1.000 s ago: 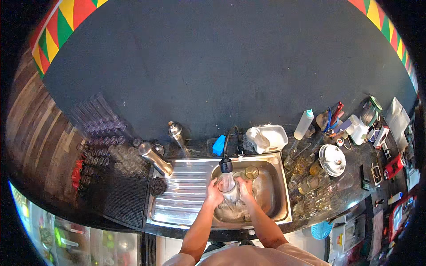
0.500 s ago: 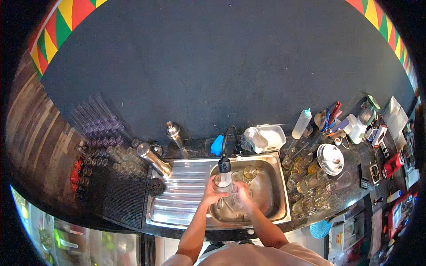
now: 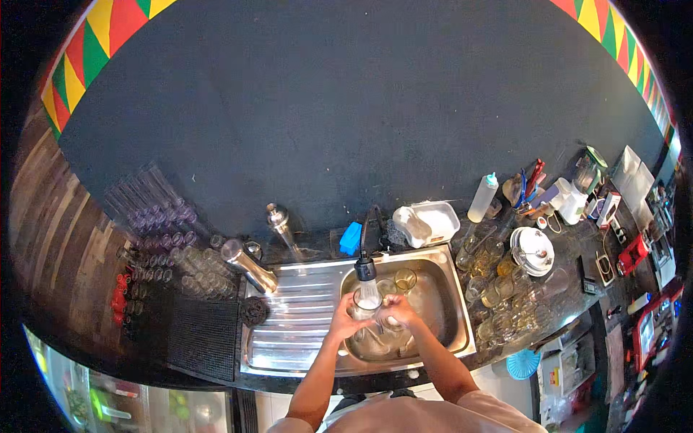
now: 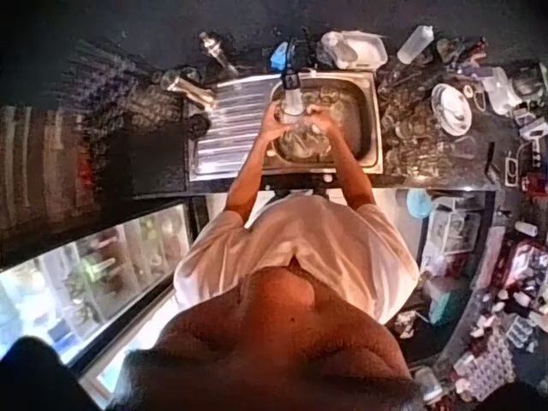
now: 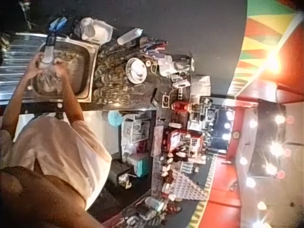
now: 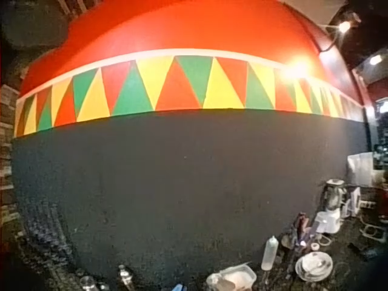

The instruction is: Washing, rinsing, and drying glassware at a bar sink.

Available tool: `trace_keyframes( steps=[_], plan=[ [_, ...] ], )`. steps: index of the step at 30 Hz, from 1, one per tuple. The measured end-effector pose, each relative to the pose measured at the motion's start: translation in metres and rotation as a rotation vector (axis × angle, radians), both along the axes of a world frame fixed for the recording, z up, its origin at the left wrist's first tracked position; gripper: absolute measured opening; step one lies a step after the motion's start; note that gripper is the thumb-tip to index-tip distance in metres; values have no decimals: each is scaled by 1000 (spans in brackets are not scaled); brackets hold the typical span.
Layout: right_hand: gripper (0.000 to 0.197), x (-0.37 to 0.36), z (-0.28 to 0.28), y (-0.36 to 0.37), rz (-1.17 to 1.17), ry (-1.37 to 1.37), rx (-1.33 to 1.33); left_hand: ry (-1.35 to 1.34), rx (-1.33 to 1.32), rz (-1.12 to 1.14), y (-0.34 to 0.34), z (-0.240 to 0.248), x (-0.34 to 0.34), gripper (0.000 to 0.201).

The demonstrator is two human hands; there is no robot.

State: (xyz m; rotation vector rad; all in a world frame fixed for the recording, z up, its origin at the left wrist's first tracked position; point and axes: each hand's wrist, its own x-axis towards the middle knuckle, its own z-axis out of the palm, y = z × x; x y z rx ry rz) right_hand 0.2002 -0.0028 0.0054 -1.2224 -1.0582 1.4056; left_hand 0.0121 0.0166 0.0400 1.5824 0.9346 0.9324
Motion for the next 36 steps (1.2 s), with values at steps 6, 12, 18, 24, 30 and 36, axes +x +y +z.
trace_keyframes(
  steps=[6, 12, 18, 24, 30, 36],
  plan=[
    [26, 1, 20, 9, 84, 108, 93, -174, -122, 15, 0, -23, -11, 75],
    [44, -15, 138, 47, -59, 52, 97, -93, -101, -9, -4, -40, -3, 77],
    [35, -12, 132, 57, 28, -148, 268, -256, -136, -55, -8, 1, 19, 82],
    [32, -4, 140, 60, 31, 0, 219, -148, -140, 3, 9, -19, 38, 85],
    [35, 11, 125, 70, 180, -58, 251, -317, -193, 70, 6, 1, 69, 84],
    [32, 16, 131, 72, 239, 9, 254, -246, -236, 94, -5, -18, 57, 73]
  ],
)
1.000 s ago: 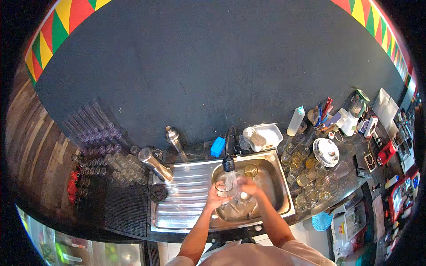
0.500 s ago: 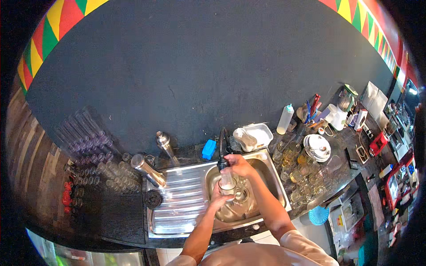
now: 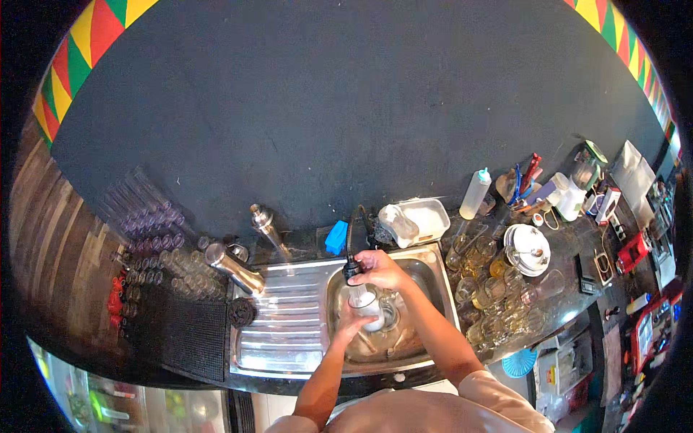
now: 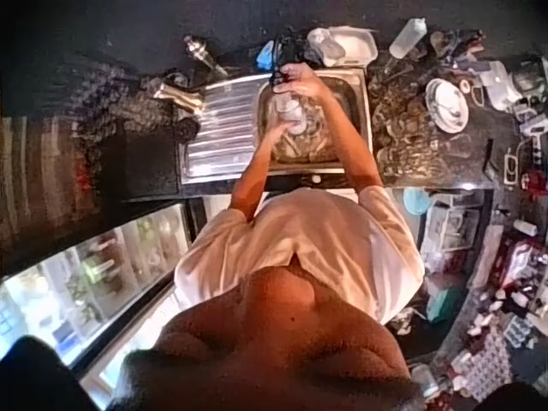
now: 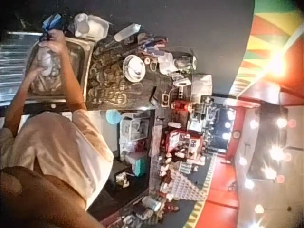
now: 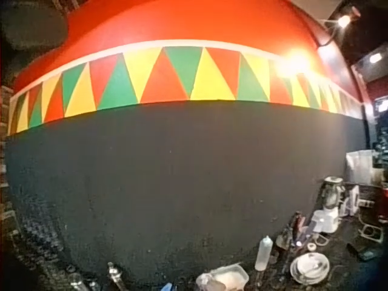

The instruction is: Washing, rinsing, and drying glassware at a bar sink.

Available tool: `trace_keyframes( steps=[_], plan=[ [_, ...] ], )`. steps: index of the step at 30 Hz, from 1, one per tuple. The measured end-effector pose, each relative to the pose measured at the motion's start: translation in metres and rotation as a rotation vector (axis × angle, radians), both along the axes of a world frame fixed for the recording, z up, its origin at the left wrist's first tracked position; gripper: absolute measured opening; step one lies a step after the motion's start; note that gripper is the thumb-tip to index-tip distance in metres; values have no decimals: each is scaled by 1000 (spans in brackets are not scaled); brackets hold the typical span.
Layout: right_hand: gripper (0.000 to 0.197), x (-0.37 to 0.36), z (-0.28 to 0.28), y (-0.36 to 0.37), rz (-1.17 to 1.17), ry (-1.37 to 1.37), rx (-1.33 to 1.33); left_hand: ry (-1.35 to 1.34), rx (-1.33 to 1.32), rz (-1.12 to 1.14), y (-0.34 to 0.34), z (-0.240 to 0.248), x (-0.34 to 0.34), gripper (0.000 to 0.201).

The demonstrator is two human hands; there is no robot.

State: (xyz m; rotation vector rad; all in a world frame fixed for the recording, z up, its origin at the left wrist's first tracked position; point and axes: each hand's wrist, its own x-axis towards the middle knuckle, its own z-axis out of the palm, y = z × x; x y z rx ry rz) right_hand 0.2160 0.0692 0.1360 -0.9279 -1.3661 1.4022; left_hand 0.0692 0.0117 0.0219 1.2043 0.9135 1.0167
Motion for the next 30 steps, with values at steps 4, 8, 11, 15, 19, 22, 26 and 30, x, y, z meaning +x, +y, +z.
trace_keyframes(
  steps=[4, 8, 11, 15, 19, 22, 26, 30],
  plan=[
    [32, 8, 3, -1, 42, -7, 4, -228, -406, -47, -25, -60, -14, 59],
    [35, 15, 0, -2, 64, 35, -28, -506, -907, -17, -40, -35, 7, 41],
    [34, 15, -2, -1, 74, -52, -7, -582, -952, 22, -42, -32, 10, 47],
    [32, 23, -4, -2, 78, -86, -12, -302, -1091, 82, -51, 38, 24, 43],
    [35, 3, -3, 0, 107, 17, 17, -45, -376, -173, -51, -59, -15, 44],
    [32, 21, -8, -5, 42, 65, -39, -148, -179, 67, -50, 4, 25, 58],
    [28, 16, -4, -3, 30, 21, -55, -293, -372, 75, -30, 2, 17, 63],
    [27, 2, 4, -7, -27, -97, -20, -328, -474, -90, -10, 7, -3, 65]
  ],
)
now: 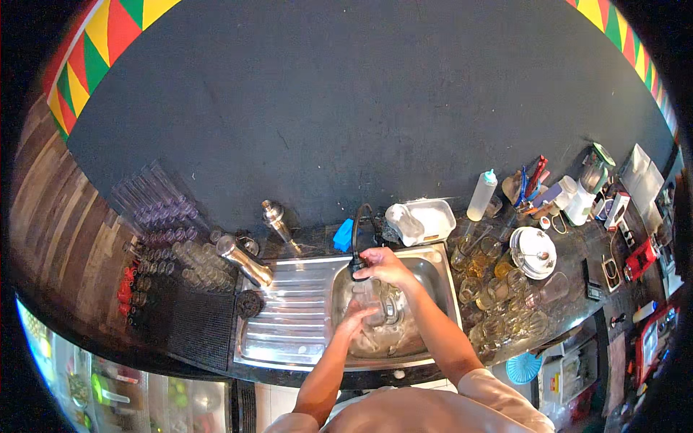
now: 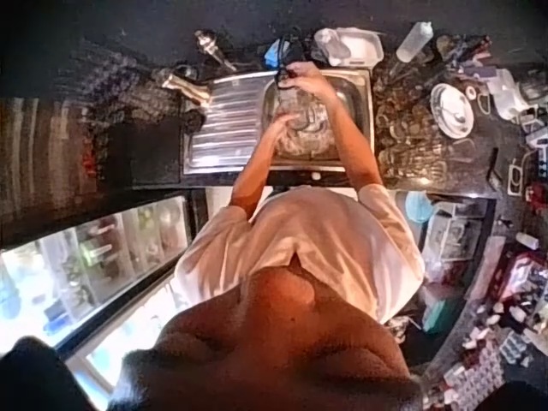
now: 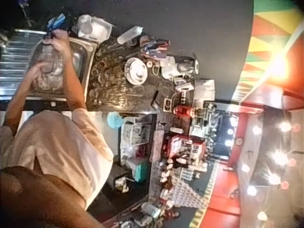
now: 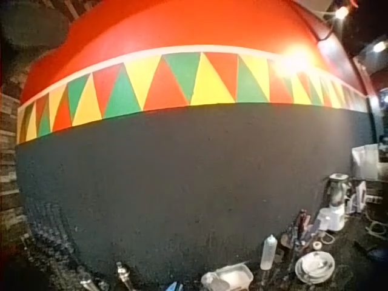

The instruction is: Washing, rinsing, and drying glassware at a bar sink.

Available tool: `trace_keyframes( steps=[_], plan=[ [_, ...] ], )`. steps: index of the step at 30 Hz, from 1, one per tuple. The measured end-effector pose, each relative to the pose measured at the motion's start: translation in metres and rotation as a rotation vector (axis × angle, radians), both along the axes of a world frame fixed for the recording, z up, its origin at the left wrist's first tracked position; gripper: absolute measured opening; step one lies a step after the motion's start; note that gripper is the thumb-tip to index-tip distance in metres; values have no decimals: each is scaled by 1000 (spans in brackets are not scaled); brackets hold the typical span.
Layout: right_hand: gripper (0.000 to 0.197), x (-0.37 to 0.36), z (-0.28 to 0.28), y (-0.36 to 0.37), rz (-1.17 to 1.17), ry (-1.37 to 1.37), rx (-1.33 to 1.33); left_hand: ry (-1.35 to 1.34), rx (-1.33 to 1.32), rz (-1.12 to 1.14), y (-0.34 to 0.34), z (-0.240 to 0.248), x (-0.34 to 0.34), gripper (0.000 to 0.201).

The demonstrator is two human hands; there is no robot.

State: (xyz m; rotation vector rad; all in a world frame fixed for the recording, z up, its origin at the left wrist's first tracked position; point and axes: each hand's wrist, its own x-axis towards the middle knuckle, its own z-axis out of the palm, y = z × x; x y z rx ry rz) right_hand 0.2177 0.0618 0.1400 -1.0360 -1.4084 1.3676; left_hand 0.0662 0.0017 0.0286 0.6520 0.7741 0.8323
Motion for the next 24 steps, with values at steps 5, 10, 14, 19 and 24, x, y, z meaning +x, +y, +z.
trace_keyframes(
  steps=[5, 10, 14, 19, 24],
  plan=[
    [28, 3, 3, -1, -74, 141, -37, 125, -30, 34, 13, 16, 6, 54],
    [31, -3, 10, -3, -106, 122, -58, -10, 82, 42, 24, -1, -1, 57],
    [39, -2, 2, 4, -89, 2, -25, 39, 192, 32, 25, 6, 1, 62],
    [38, 2, 0, 2, -109, 111, 18, 124, 375, 33, 19, 10, -2, 61],
    [35, -2, 6, 0, -174, 134, 36, 98, 332, -93, 10, 24, -18, 58]
  ],
)
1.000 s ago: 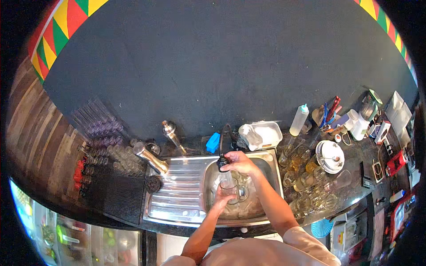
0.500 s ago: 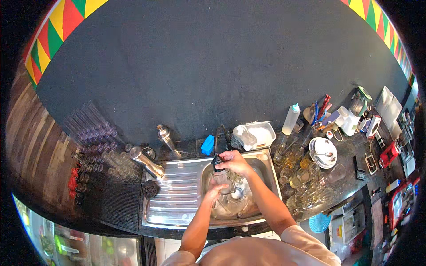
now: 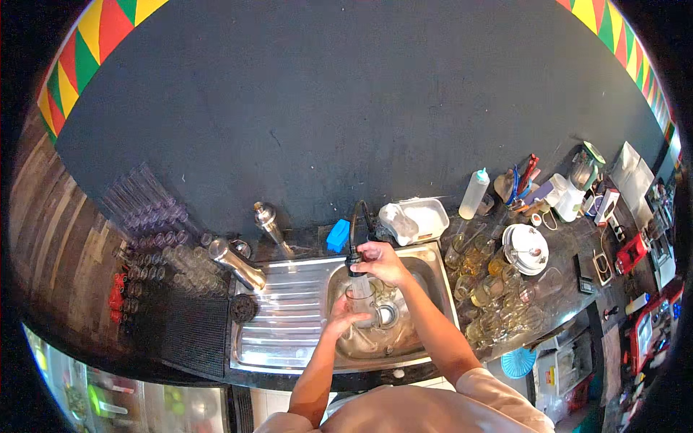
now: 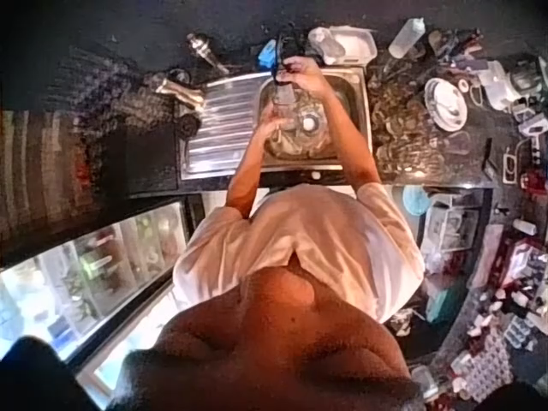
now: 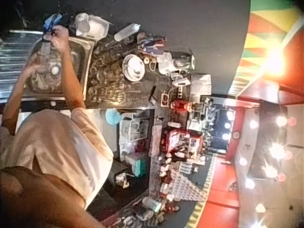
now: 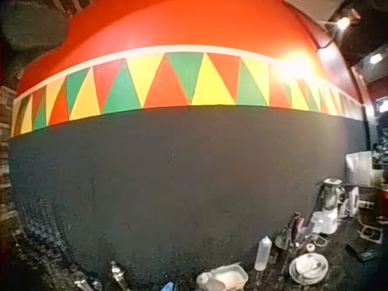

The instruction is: Washing, rinsing, and drying glassware at a bar sink.

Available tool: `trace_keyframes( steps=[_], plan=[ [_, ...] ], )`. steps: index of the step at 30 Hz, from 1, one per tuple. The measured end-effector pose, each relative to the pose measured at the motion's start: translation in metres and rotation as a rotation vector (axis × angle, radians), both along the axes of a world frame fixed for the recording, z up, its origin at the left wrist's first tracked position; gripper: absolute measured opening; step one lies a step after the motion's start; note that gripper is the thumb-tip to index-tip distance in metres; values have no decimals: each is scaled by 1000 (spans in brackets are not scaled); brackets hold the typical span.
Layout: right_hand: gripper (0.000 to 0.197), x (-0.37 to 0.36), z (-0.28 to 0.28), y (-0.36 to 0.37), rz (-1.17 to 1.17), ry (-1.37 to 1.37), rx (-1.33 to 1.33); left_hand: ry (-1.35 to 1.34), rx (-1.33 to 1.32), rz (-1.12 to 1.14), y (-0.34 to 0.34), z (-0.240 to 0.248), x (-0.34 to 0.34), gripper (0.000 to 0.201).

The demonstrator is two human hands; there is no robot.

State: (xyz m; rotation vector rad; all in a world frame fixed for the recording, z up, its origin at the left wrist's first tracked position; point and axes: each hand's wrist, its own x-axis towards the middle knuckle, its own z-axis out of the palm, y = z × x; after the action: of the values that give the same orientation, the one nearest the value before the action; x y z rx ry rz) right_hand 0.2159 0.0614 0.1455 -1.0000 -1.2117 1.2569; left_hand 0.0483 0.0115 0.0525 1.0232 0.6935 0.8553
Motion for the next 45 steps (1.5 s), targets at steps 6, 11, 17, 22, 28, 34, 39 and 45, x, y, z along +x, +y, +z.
trace_keyframes(
  steps=[6, 11, 17, 22, 28, 34, 39, 45],
  plan=[
    [40, -1, -10, 4, 14, -84, 44, 137, 27, 88, 0, 0, -1, 54],
    [44, 2, -15, 4, 9, -100, -7, 111, -64, 81, 1, -4, 2, 55],
    [43, -4, -6, -7, -24, -120, 11, -1, -58, 92, -2, -39, 0, 51],
    [40, 1, -21, -4, -6, -36, 2, -116, -300, 119, -4, -57, 1, 49],
    [35, -3, -14, -4, 69, 22, -7, -143, -683, 62, -12, -79, 0, 40],
    [38, 3, -21, -4, 70, 14, 5, -141, -797, 92, -30, -96, 18, 47],
    [39, 8, -26, -7, 39, 4, -12, -371, -948, 233, -40, -87, 43, 47],
    [37, -8, -32, -2, 2, -102, 4, 115, -511, 116, -31, -91, 24, 54]
  ],
)
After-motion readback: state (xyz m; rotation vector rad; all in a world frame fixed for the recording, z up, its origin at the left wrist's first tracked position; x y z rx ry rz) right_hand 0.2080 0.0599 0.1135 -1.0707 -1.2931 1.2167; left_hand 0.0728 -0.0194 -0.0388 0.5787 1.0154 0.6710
